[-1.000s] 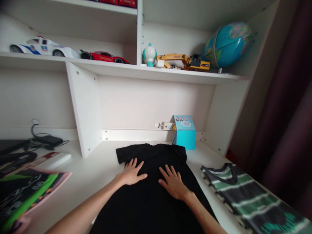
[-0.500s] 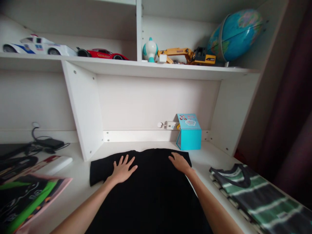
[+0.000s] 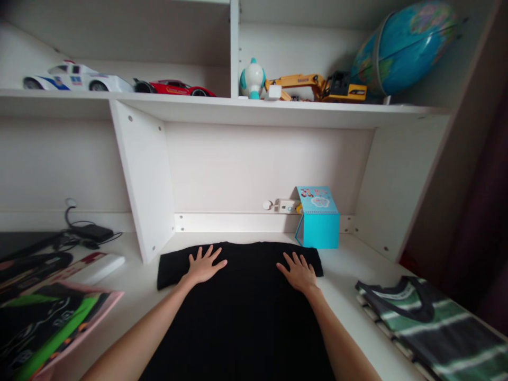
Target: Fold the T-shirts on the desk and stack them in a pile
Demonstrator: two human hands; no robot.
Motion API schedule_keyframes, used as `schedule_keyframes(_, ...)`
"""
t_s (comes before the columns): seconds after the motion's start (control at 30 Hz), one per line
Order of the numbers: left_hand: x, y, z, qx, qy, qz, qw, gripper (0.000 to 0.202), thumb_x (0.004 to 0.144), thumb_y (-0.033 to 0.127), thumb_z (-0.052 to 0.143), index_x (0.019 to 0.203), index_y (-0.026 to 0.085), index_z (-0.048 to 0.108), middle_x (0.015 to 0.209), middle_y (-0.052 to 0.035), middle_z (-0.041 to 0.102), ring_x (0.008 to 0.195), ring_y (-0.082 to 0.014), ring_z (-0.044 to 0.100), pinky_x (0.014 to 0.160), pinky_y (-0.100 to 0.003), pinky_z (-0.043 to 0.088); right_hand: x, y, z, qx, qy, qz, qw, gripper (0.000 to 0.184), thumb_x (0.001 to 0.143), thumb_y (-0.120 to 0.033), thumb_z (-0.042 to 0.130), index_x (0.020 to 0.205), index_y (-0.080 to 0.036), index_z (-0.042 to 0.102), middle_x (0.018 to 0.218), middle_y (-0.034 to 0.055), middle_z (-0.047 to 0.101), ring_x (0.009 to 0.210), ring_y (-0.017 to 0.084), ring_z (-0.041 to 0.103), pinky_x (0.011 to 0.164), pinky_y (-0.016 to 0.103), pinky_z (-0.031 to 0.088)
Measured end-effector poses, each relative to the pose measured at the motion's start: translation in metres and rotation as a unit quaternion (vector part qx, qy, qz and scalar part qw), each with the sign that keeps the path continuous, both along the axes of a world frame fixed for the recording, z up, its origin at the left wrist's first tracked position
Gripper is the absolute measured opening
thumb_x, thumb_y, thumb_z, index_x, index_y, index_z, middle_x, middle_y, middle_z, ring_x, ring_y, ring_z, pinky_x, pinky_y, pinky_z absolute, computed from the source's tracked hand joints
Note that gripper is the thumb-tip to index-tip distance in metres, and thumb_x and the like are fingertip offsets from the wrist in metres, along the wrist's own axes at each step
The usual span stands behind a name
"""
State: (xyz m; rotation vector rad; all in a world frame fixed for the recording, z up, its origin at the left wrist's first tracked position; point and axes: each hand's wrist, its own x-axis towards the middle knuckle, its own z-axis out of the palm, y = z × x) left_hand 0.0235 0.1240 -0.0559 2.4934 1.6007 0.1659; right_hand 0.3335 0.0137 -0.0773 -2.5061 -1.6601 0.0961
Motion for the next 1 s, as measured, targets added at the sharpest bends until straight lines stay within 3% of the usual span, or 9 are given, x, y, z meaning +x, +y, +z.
schedule_keyframes(0.13,0.009,0.009,-0.003,0.013,-0.001,0.022,1.0,0.078,0.073,0.075,0.013,0.138,0.032,0.019,0.146,-0.005,0.01,0.129,-0.0416,0.002,0.095,-0.066,0.005,-0.014,0.01,0.017,-0.002,-0.006,0.003,1.0,0.059,0.086,-0.055,0.025,0.137,-0.025,0.026,0.143,0.0102,0.021,0.13,0.032,0.015,0.098,0.054,0.02)
schedule_keyframes(0.23,0.012,0.012,-0.002,0.016,-0.004,0.03,0.999,0.08,0.072,0.076,0.013,0.138,0.031,0.02,0.146,-0.0052,0.01,0.13,-0.0408,0.002,0.096,-0.065,0.005,-0.052,-0.003,0.034,0.01,-0.019,0.032,0.999,0.06,0.086,-0.052,0.03,0.137,-0.02,0.026,0.144,0.0136,0.016,0.131,0.033,0.008,0.099,0.055,0.014)
schedule_keyframes(0.4,0.006,0.012,0.013,-0.041,-0.003,0.004,0.999,0.076,0.074,0.073,0.015,0.138,0.032,0.019,0.146,-0.006,0.011,0.13,-0.0383,0.002,0.097,-0.063,0.005,-0.146,-0.09,0.062,-0.009,0.087,0.294,0.952,0.071,0.081,-0.064,0.028,0.139,-0.023,0.018,0.145,0.0085,0.007,0.131,0.031,0.0,0.102,0.054,0.013)
schedule_keyframes(0.5,-0.001,0.005,0.026,-0.061,0.013,-0.027,0.998,0.074,0.075,0.071,0.019,0.137,0.03,0.024,0.146,-0.0087,0.01,0.13,-0.038,-0.001,0.096,-0.063,0.004,-0.173,-0.141,0.074,-0.1,0.148,0.362,0.915,0.076,0.077,-0.067,0.035,0.138,-0.026,0.017,0.143,0.0078,0.006,0.13,0.033,-0.001,0.101,0.059,0.009)
schedule_keyframes(0.57,-0.006,-0.004,0.033,-0.066,0.033,-0.036,0.997,0.076,0.075,0.071,0.022,0.136,0.027,0.026,0.146,-0.0109,0.008,0.13,-0.0381,-0.003,0.096,-0.063,0.004,-0.168,-0.16,0.078,-0.125,0.149,0.345,0.918,0.077,0.075,-0.068,0.038,0.137,-0.027,0.019,0.142,0.0082,0.007,0.129,0.034,0.0,0.1,0.061,0.008)
schedule_keyframes(0.63,-0.011,-0.015,0.036,-0.079,0.04,-0.038,0.995,0.079,0.074,0.072,0.023,0.137,0.025,0.023,0.145,-0.0135,0.007,0.13,-0.0381,-0.003,0.097,-0.062,0.005,-0.15,-0.168,0.074,-0.086,0.123,0.28,0.948,0.073,0.078,-0.065,0.034,0.137,-0.027,0.019,0.142,0.0069,0.007,0.13,0.031,0.0,0.101,0.06,0.009)
schedule_keyframes(0.77,-0.019,-0.03,0.026,-0.105,0.021,-0.035,0.994,0.082,0.072,0.076,0.02,0.139,0.029,0.015,0.145,-0.0135,0.004,0.13,-0.0375,-0.001,0.096,-0.062,0.008,-0.102,-0.17,0.046,-0.034,0.035,0.123,0.991,0.068,0.083,-0.059,0.029,0.138,-0.023,0.014,0.144,0.0068,0.005,0.13,0.027,-0.001,0.103,0.053,0.013)
schedule_keyframes(0.9,-0.019,-0.029,0.004,-0.026,0.004,-0.035,0.999,0.075,0.074,0.075,0.018,0.137,0.034,0.02,0.146,-0.0076,0.008,0.131,-0.0349,0.0,0.098,-0.061,0.004,-0.073,-0.16,0.015,-0.029,0.008,0.108,0.994,0.067,0.083,-0.062,0.024,0.138,-0.026,0.014,0.144,0.005,0.008,0.13,0.025,0.0,0.104,0.051,0.016)
schedule_keyframes(1.0,-0.014,-0.022,-0.002,0.01,-0.008,-0.024,1.0,0.073,0.075,0.074,0.018,0.136,0.034,0.021,0.146,-0.0072,0.011,0.132,-0.0342,0.002,0.098,-0.061,0.003,-0.069,-0.154,0.01,-0.016,-0.005,0.103,0.995,0.065,0.084,-0.062,0.022,0.138,-0.027,0.013,0.144,0.005,0.009,0.13,0.025,0.0,0.103,0.051,0.017)
